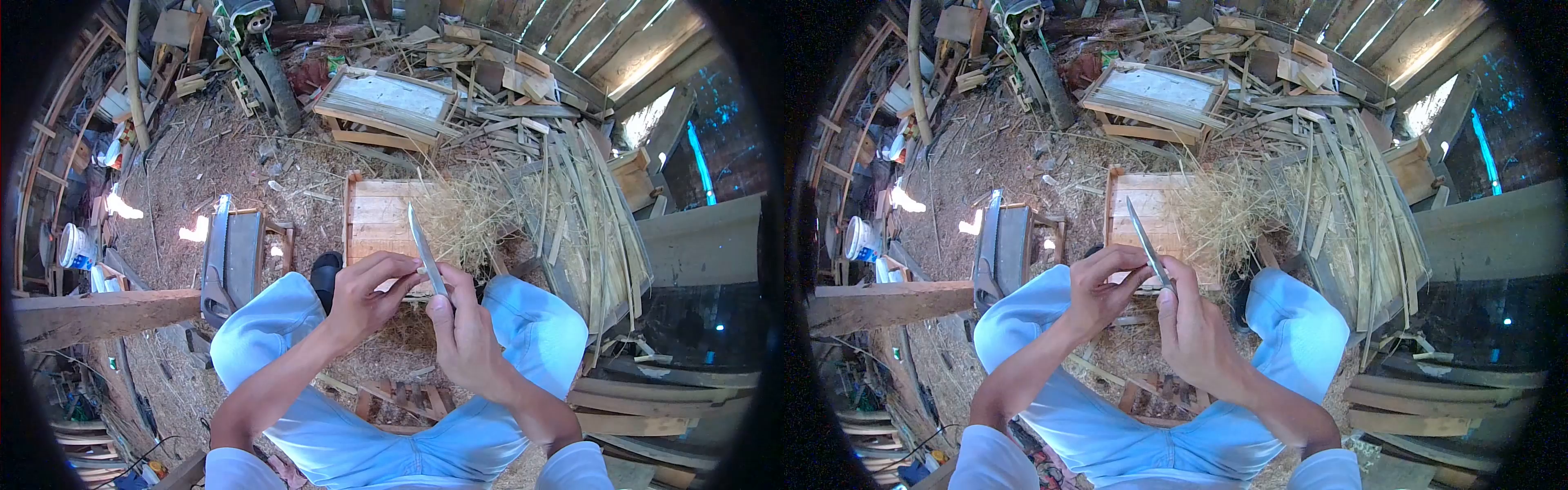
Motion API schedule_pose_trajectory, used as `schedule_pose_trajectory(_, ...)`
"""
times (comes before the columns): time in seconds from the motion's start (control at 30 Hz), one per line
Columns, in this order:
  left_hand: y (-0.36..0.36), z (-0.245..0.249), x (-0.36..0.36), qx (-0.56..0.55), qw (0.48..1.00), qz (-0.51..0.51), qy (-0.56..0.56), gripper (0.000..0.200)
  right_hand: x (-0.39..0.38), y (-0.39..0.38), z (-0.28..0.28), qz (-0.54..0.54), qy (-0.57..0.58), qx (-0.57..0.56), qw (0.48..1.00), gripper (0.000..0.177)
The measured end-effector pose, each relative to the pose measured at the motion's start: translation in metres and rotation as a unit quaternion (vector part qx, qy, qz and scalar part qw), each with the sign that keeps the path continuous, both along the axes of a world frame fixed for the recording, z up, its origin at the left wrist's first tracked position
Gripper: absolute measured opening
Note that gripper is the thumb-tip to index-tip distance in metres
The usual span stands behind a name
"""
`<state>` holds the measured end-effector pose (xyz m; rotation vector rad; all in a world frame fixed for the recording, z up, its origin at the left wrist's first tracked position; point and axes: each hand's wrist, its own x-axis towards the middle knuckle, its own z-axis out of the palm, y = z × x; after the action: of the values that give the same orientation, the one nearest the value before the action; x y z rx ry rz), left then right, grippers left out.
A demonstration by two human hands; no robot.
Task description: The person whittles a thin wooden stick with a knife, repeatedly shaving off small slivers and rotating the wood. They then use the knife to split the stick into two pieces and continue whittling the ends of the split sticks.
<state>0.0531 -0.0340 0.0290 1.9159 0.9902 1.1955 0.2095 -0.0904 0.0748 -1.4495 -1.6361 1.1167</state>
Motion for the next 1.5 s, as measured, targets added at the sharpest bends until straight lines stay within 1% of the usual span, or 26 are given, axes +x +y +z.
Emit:
schedule_pose_trajectory(0.57, 0.000, 0.001, 0.000, 0.009, 1.000, 0.001, 0.010, 0.015, 0.000, 0.000, 0.001, 0.004, -0.005, -0.020, 1.000, 0.036)
schedule_pose_trajectory(0.77, 0.000, 0.008, -0.001, -0.001, 1.000, -0.014, 0.018, 0.018, -0.002, -0.001, -0.004, -0.018, -0.007, 0.025, 1.000, 0.035)
schedule_pose_trajectory(0.83, 0.000, 0.009, -0.005, 0.006, 0.999, -0.023, 0.026, 0.019, -0.003, -0.002, -0.006, -0.032, -0.037, 0.058, 0.997, 0.031)
schedule_pose_trajectory(0.87, -0.001, 0.009, -0.006, 0.007, 0.999, -0.025, 0.030, 0.019, -0.003, -0.003, -0.006, -0.034, -0.033, 0.058, 0.997, 0.031)
schedule_pose_trajectory(0.93, -0.004, 0.009, -0.007, -0.077, 0.996, -0.035, 0.019, 0.016, -0.004, -0.005, -0.005, -0.019, -0.106, 0.073, 0.992, 0.026)
schedule_pose_trajectory(0.97, -0.005, 0.007, -0.008, -0.076, 0.996, -0.038, 0.021, 0.016, -0.004, -0.006, -0.006, -0.023, -0.104, 0.073, 0.992, 0.026)
schedule_pose_trajectory(1.03, -0.006, -0.001, -0.008, -0.079, 0.996, -0.014, -0.033, 0.016, -0.003, -0.008, -0.010, 0.001, -0.137, 0.165, 0.977, 0.023)
schedule_pose_trajectory(1.07, -0.007, -0.001, -0.009, -0.079, 0.996, -0.018, -0.031, 0.016, -0.003, -0.009, -0.013, -0.003, -0.135, 0.164, 0.977, 0.023)
schedule_pose_trajectory(1.13, -0.009, 0.000, -0.010, -0.115, 0.992, -0.012, -0.039, 0.015, -0.003, -0.012, -0.017, 0.023, -0.177, 0.176, 0.968, 0.025)
schedule_pose_trajectory(1.17, -0.010, 0.000, -0.010, -0.116, 0.992, -0.015, -0.038, 0.015, -0.002, -0.013, -0.015, 0.019, -0.177, 0.175, 0.968, 0.025)
schedule_pose_trajectory(1.23, -0.011, 0.002, -0.012, -0.122, 0.992, -0.012, -0.037, 0.015, -0.002, -0.015, -0.010, 0.055, -0.219, 0.158, 0.961, 0.031)
schedule_pose_trajectory(1.33, -0.013, -0.003, -0.016, -0.116, 0.993, -0.006, -0.033, 0.016, -0.004, -0.017, -0.008, 0.057, -0.241, 0.172, 0.954, 0.035)
schedule_pose_trajectory(1.43, -0.013, -0.007, -0.017, -0.092, 0.995, -0.005, -0.036, 0.017, -0.003, -0.017, -0.008, 0.066, -0.233, 0.169, 0.955, 0.036)
schedule_pose_trajectory(1.5, -0.013, -0.006, -0.016, -0.095, 0.995, -0.005, -0.040, 0.016, -0.004, -0.018, -0.010, 0.063, -0.234, 0.167, 0.956, 0.036)
